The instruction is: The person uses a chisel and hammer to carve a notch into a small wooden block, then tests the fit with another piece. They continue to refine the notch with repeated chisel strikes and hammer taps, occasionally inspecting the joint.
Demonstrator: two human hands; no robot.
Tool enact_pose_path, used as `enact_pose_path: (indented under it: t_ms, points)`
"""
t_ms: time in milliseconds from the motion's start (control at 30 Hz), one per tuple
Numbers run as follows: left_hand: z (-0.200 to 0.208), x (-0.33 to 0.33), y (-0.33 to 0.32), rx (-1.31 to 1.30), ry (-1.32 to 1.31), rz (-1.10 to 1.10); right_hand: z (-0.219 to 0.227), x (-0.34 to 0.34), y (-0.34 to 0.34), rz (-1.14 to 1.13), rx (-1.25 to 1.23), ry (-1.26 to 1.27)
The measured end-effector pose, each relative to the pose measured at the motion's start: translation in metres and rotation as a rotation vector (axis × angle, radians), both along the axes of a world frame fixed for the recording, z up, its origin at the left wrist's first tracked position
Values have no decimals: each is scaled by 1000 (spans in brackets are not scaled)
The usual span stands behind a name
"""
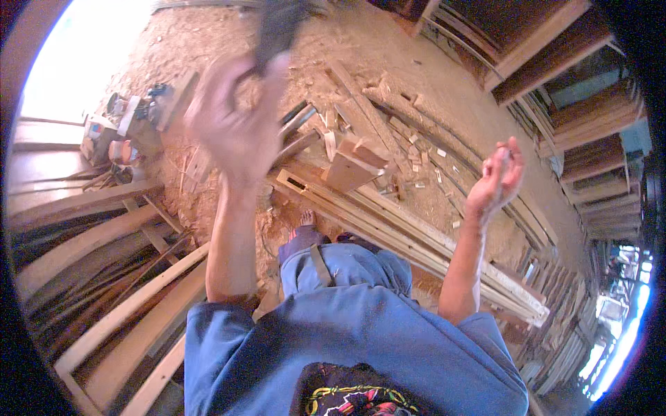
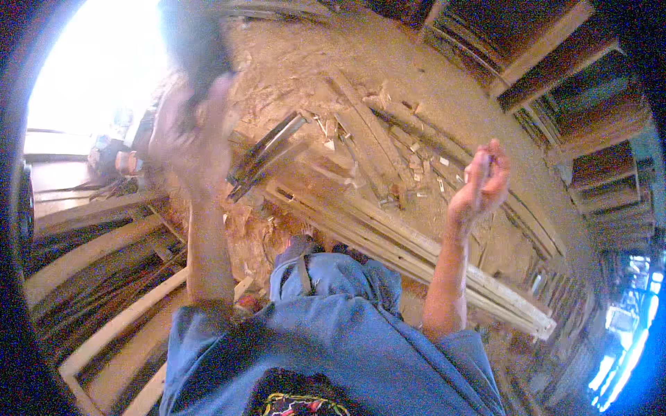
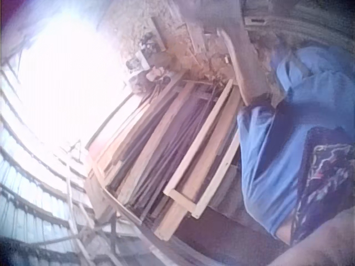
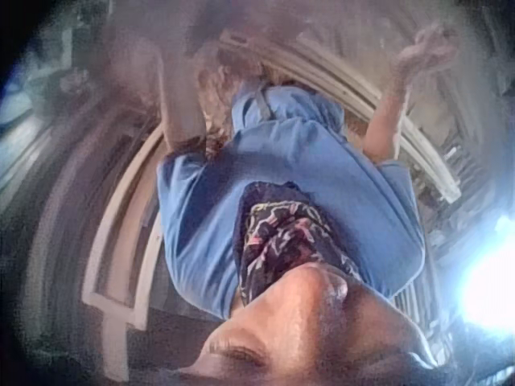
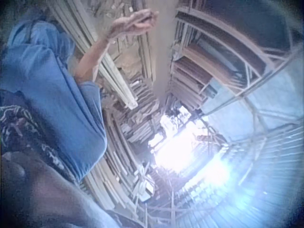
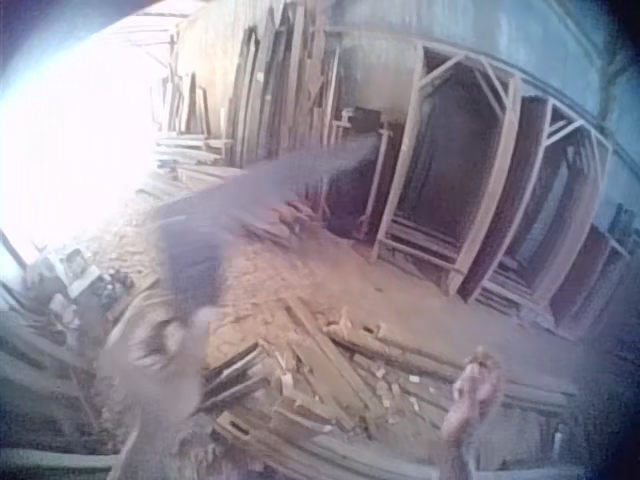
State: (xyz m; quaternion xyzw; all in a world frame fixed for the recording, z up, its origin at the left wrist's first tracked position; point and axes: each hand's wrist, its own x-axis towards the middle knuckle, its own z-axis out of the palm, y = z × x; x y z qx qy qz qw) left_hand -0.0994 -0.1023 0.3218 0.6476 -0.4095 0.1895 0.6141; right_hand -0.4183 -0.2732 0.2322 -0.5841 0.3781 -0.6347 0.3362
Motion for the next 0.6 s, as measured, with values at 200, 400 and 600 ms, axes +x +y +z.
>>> enact_pose_path:
  t_ms: [200,400,600]
  points:
    - [74,-113,-91,200,-570,-399,93,-3,-30,1102,439,-622]
    - [45,-168,-111,522,-460,-474,91,-5,-27,1285,700,-1114]
    - [-10,-177,-88,500,-526,-224,20,-7,-53,1280,1115,-1290]
